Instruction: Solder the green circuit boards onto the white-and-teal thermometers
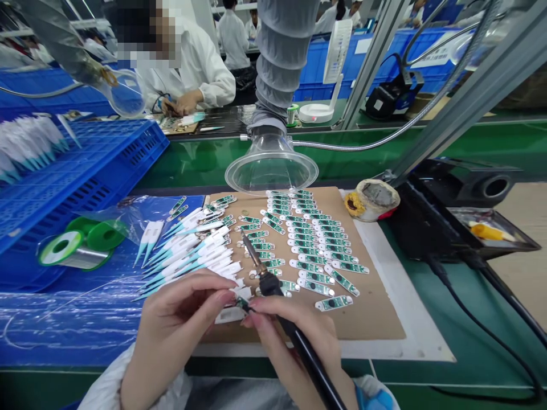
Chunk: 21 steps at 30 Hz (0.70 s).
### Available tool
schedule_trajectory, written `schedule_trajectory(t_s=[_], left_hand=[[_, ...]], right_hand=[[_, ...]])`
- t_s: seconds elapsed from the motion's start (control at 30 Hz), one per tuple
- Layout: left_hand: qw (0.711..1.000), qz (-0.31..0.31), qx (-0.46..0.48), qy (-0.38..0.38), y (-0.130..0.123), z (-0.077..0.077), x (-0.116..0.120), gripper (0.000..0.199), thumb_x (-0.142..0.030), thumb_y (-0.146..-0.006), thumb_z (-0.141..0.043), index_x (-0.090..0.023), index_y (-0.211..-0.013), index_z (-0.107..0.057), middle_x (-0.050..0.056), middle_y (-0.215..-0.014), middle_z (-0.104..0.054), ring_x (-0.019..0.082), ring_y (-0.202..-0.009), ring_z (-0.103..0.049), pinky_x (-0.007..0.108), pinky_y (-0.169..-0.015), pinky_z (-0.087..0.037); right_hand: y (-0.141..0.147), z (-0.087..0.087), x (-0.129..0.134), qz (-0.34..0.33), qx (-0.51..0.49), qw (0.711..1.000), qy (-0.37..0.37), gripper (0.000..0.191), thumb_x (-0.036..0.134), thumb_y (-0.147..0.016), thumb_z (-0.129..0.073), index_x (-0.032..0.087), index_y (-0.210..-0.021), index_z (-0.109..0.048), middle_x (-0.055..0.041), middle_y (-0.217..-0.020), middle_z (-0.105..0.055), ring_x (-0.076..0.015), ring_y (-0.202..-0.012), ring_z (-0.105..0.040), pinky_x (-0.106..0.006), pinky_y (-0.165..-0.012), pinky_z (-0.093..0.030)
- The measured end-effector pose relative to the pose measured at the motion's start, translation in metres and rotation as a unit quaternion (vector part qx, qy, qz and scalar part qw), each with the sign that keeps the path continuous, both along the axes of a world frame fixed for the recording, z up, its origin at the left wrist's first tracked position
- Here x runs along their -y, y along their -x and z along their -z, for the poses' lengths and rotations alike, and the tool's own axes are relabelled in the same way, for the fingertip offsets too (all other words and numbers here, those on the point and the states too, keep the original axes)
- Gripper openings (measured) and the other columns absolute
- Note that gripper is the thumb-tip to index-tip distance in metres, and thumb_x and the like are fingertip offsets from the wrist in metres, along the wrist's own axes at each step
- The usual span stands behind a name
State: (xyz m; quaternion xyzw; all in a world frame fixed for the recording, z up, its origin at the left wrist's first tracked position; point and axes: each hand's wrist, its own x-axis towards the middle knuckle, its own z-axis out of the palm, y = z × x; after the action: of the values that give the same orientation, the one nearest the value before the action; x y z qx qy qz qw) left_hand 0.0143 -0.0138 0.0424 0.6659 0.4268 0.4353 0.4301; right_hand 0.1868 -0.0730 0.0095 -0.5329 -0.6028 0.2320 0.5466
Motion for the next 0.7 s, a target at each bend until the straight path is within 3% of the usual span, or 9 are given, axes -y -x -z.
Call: schedule_trajectory(t_s=[0.07,0.13,0.3,0.43,0.53,0.7], left_hand=[[0.999,-0.025,-0.013,-0.034,-0.001,-0.001,0.004,0.014,-0.015,-0.088,-0.071,-0.028,-0.094,-0.072,-0.007,-0.071,-0.070,0.006,-0.053,-0.059,0.013,-0.048,-0.047],[0.997,-0.045,-0.019,-0.067,-0.004,0.000,0.012,0.020,-0.011,-0.088,-0.070,-0.028,-0.098,-0.067,-0.007,-0.075,-0.072,0.006,-0.059,-0.064,0.012,-0.053,-0.050],[0.992,-0.040,-0.029,-0.117,-0.008,0.008,0.029,0.027,-0.006,-0.088,-0.067,-0.028,-0.103,-0.062,-0.007,-0.089,-0.073,0.008,-0.076,-0.070,0.013,-0.071,-0.056],[0.998,-0.022,0.012,-0.055,-0.003,0.002,0.017,0.024,-0.013,-0.095,-0.062,-0.030,-0.112,-0.064,-0.004,-0.093,-0.071,0.008,-0.084,-0.070,0.014,-0.078,-0.056],[0.999,0.025,0.015,-0.030,-0.002,-0.003,0.004,0.016,-0.015,-0.098,-0.059,-0.026,-0.100,-0.071,-0.002,-0.090,-0.071,0.009,-0.083,-0.068,0.016,-0.073,-0.054],[0.999,0.038,0.028,-0.012,-0.003,-0.002,-0.002,0.014,-0.015,-0.095,-0.064,-0.023,-0.092,-0.074,-0.001,-0.083,-0.075,0.010,-0.078,-0.069,0.019,-0.072,-0.054]], right_hand=[[0.001,-0.001,-0.001,0.002,0.007,1.000,-0.004,0.019,0.018,-0.091,-0.066,0.032,-0.103,-0.064,0.0078,-0.084,-0.078,-0.0085,-0.068,-0.075,-0.008,-0.062,-0.057],[0.003,-0.003,-0.004,0.048,0.015,0.999,-0.009,0.014,0.021,-0.090,-0.067,0.031,-0.100,-0.065,0.0075,-0.083,-0.077,-0.0079,-0.069,-0.075,-0.008,-0.066,-0.057],[0.006,-0.006,-0.006,0.122,0.055,0.990,-0.033,0.005,0.026,-0.088,-0.069,0.030,-0.092,-0.069,0.0067,-0.082,-0.075,-0.0075,-0.072,-0.074,-0.008,-0.071,-0.057],[0.007,-0.005,-0.003,0.088,0.031,0.996,-0.009,0.007,0.026,-0.089,-0.068,0.031,-0.094,-0.067,0.0074,-0.082,-0.075,-0.0080,-0.070,-0.074,-0.007,-0.063,-0.057],[0.007,-0.004,0.000,0.069,0.017,0.997,-0.001,0.010,0.025,-0.089,-0.067,0.032,-0.096,-0.066,0.0076,-0.085,-0.076,-0.0083,-0.071,-0.074,-0.007,-0.061,-0.057],[0.007,-0.004,-0.001,0.050,0.000,0.999,-0.007,0.013,0.021,-0.090,-0.066,0.032,-0.098,-0.065,0.0090,-0.086,-0.076,-0.0080,-0.072,-0.075,-0.007,-0.067,-0.058]])
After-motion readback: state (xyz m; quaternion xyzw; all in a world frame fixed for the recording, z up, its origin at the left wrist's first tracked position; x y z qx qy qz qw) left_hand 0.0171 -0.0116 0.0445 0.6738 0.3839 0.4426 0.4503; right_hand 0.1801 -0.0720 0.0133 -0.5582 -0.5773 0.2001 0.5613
